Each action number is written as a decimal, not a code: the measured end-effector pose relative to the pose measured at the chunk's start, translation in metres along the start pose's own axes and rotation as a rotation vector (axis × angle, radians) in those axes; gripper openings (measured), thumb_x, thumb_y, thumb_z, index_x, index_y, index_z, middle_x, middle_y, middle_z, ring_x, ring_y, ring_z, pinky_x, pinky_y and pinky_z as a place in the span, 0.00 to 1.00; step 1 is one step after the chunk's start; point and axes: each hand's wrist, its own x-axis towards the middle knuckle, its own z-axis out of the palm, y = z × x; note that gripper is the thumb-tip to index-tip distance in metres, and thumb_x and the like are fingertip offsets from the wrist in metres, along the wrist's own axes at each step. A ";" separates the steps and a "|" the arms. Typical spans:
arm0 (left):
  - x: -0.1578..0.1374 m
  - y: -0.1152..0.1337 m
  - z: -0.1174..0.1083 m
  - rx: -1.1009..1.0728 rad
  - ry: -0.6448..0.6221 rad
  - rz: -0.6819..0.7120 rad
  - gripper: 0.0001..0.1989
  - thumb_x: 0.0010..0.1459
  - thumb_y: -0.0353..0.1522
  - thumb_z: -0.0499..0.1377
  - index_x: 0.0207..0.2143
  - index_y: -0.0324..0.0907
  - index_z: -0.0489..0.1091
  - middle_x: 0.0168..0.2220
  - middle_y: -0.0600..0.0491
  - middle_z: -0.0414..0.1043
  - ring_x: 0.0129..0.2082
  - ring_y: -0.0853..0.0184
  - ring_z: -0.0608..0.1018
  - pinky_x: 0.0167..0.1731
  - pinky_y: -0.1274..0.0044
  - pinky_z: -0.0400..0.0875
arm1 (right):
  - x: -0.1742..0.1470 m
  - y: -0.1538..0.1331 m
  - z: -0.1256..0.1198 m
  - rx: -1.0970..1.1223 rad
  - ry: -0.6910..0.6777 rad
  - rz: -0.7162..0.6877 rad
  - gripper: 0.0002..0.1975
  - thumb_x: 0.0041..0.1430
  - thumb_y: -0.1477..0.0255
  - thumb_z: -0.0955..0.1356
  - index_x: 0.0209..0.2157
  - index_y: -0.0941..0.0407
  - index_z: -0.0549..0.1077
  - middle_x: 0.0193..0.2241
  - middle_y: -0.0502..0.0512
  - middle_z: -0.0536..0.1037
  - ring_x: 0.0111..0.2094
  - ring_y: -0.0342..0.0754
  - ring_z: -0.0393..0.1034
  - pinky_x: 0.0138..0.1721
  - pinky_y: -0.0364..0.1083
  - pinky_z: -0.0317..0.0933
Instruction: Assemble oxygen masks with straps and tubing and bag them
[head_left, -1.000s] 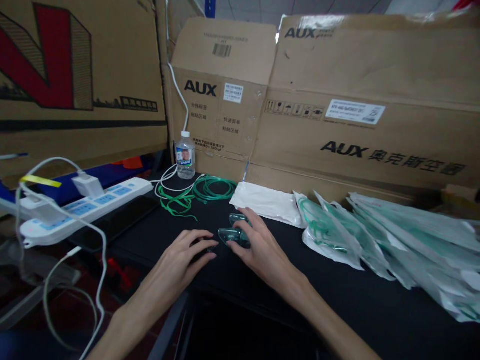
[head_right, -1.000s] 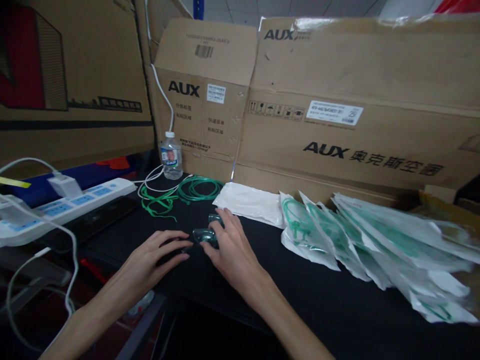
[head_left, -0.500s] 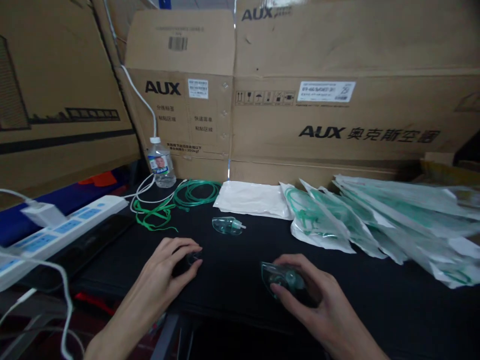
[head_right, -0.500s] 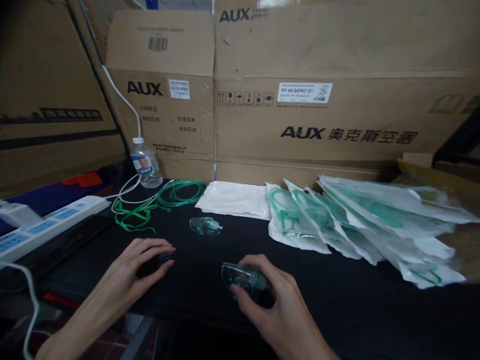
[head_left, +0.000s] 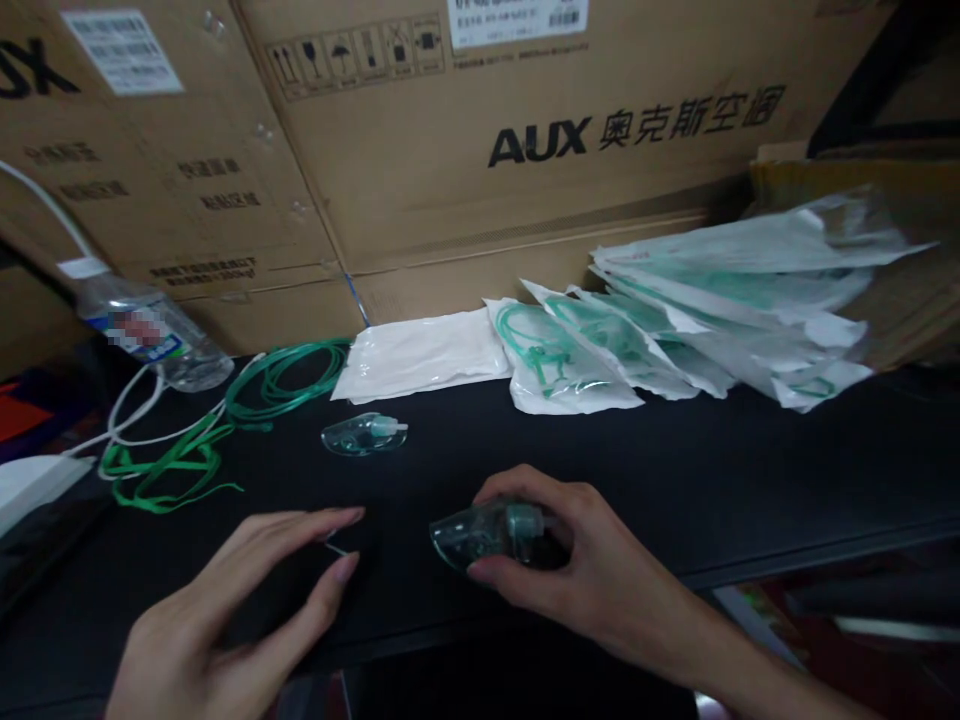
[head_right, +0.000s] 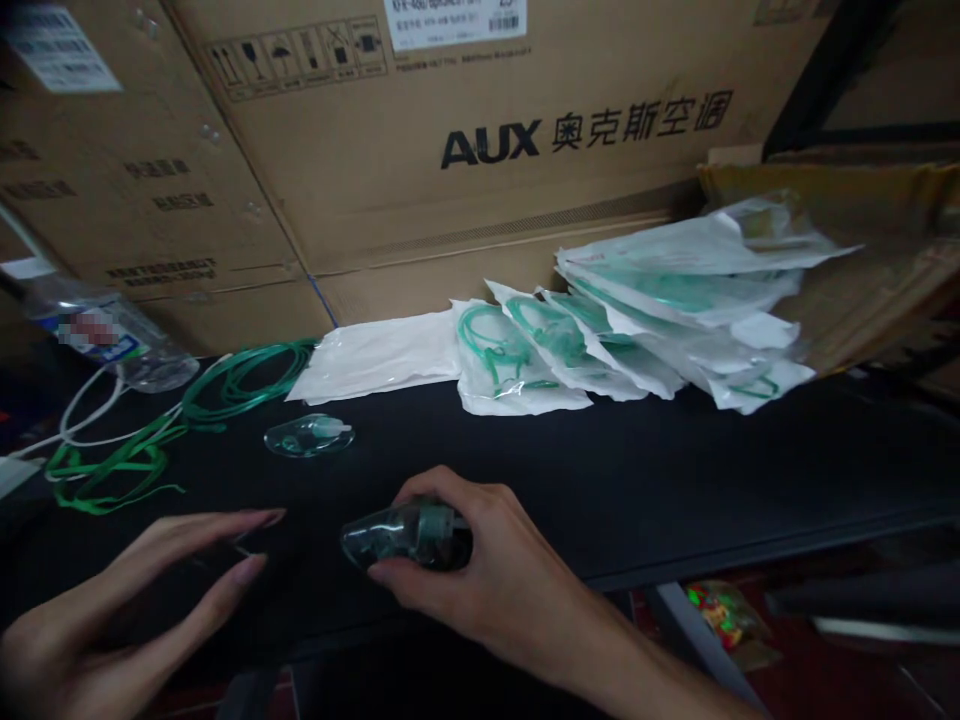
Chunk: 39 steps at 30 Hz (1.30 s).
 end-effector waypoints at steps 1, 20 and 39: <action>0.006 0.010 0.002 -0.042 -0.017 0.049 0.15 0.64 0.42 0.63 0.52 0.54 0.72 0.47 0.56 0.81 0.44 0.61 0.83 0.43 0.73 0.80 | 0.000 -0.001 0.000 -0.001 -0.008 0.009 0.13 0.57 0.65 0.76 0.43 0.52 0.78 0.33 0.46 0.79 0.32 0.44 0.71 0.33 0.40 0.63; 0.040 0.057 0.021 -0.222 -0.138 0.284 0.18 0.63 0.32 0.65 0.55 0.55 0.75 0.45 0.58 0.80 0.42 0.69 0.83 0.42 0.84 0.79 | 0.001 -0.004 -0.005 0.166 -0.091 -0.038 0.11 0.55 0.68 0.79 0.39 0.55 0.81 0.31 0.43 0.80 0.31 0.41 0.69 0.33 0.38 0.60; 0.041 0.055 0.029 -0.337 -0.267 0.156 0.12 0.63 0.35 0.66 0.49 0.54 0.80 0.45 0.58 0.83 0.40 0.69 0.85 0.41 0.85 0.79 | 0.002 -0.003 -0.006 0.263 -0.128 -0.033 0.14 0.55 0.64 0.79 0.42 0.54 0.82 0.35 0.46 0.83 0.35 0.42 0.74 0.37 0.38 0.64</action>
